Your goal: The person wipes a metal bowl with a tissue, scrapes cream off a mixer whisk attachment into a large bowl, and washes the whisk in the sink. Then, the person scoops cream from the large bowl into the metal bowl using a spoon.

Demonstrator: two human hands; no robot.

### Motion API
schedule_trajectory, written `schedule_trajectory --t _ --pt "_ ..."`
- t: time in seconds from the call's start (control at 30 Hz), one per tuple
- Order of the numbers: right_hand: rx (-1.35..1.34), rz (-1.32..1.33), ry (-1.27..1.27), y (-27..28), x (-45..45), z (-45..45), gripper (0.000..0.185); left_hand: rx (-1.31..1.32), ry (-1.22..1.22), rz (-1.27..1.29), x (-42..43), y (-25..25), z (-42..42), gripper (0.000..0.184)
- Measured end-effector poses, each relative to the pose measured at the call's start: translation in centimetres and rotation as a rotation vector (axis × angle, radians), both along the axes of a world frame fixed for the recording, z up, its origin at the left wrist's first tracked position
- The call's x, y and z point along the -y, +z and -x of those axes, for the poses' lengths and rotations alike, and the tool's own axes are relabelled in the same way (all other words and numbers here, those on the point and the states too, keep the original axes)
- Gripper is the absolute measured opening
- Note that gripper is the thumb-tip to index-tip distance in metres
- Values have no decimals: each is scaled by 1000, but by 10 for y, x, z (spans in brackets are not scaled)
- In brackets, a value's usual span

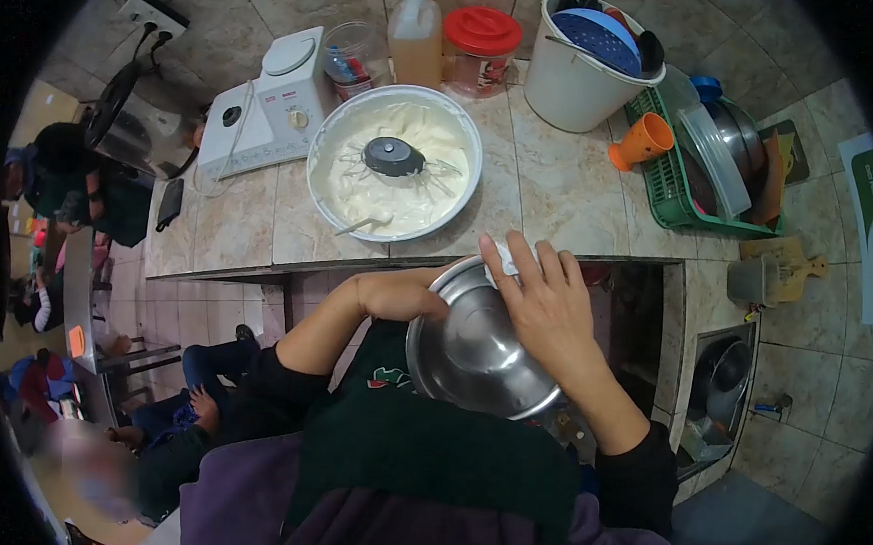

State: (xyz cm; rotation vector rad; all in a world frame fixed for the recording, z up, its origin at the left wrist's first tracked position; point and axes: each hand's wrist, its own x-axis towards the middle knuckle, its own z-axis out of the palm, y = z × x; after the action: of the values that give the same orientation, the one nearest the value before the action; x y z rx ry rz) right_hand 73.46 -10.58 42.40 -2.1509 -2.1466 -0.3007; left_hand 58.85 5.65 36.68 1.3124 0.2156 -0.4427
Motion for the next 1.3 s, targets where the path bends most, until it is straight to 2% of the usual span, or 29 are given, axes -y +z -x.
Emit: schedule_trajectory --t 0.03,0.1,0.17,0.2,0.23,0.27,0.3,0.33,0.37,0.43,0.47,0.5,0.57,0.6,0.63,0.67,0.7,0.77,0.8,0.87,0.9,0.97,1.0,1.07,1.17,1.23,1.3 --pt "105 5 -18 -6 4 0 56 2 -7 5 2 -1 4 79" --pt "129 73 -53 -10 19 -6 57 -61 45 43 1 -6 16 76" --pt "-112 219 -240 -20 38 -8 63 -66 92 60 8 -3 26 73" --pt "-233 225 -273 -30 49 -10 64 -92 246 86 15 5 30 72" --pt "-229 227 -290 -35 58 -9 64 -113 396 110 20 10 32 70" --pt "-454 227 -321 -38 69 -6 62 -127 480 139 26 -3 32 71" --pt "-679 222 -350 -39 78 -6 60 -123 462 146 30 -10 30 71" --pt "-814 281 -416 -33 84 -8 55 -186 519 207 33 -15 27 71" --pt "-812 279 -431 -33 89 -14 55 -252 576 266 36 -21 23 71" --pt "-878 144 -507 -37 96 -25 54 -216 608 280 45 -35 5 68" --pt "-885 -29 -549 -52 99 -29 47 -176 656 293 50 -44 -6 64" --pt "-885 -34 -563 -70 102 -36 47 -178 642 293 53 -57 -18 64" --pt "-1324 -120 -737 -99 107 -52 40 -93 800 360 58 -88 -45 54" --pt "-1517 -135 -774 -93 98 -49 32 -81 839 356 60 -100 -58 50" --pt "-1521 -132 -784 -98 92 -52 32 -70 882 352 60 -112 -70 47" --pt "-1534 -242 -817 -108 86 -56 30 17 852 267 57 -125 -79 49" --pt "-1547 -350 -852 -117 82 -59 28 32 778 213 53 -136 -86 57" --pt "-1586 -365 -931 -132 73 -73 27 -163 656 265 48 -94 -86 71" --pt "-1615 -386 -999 -138 68 -80 27 -165 667 260 49 -91 -85 71" --pt "-1637 -406 -1009 -151 60 -88 27 -257 640 43 57 -86 -74 77" --pt "-1651 -436 -1030 -158 55 -93 28 -261 658 39 58 -83 -63 77" --pt "-1640 -391 -1032 -169 48 -105 27 -28 200 -313 56 -74 -35 75" --pt "-1699 -442 -997 -174 42 -110 27 -36 215 -315 52 -63 -23 75" --pt "-1748 -467 -944 -178 33 -118 31 208 132 -298 35 -15 0 62" --pt "-1873 -526 -880 -188 17 -129 34 243 373 -322 -8 19 29 32" --pt "-1946 -596 -867 -187 7 -126 38 255 622 -462 -41 39 45 25" --pt "-2091 -796 -769 -191 8 -123 42 293 791 -636 -78 41 53 25"
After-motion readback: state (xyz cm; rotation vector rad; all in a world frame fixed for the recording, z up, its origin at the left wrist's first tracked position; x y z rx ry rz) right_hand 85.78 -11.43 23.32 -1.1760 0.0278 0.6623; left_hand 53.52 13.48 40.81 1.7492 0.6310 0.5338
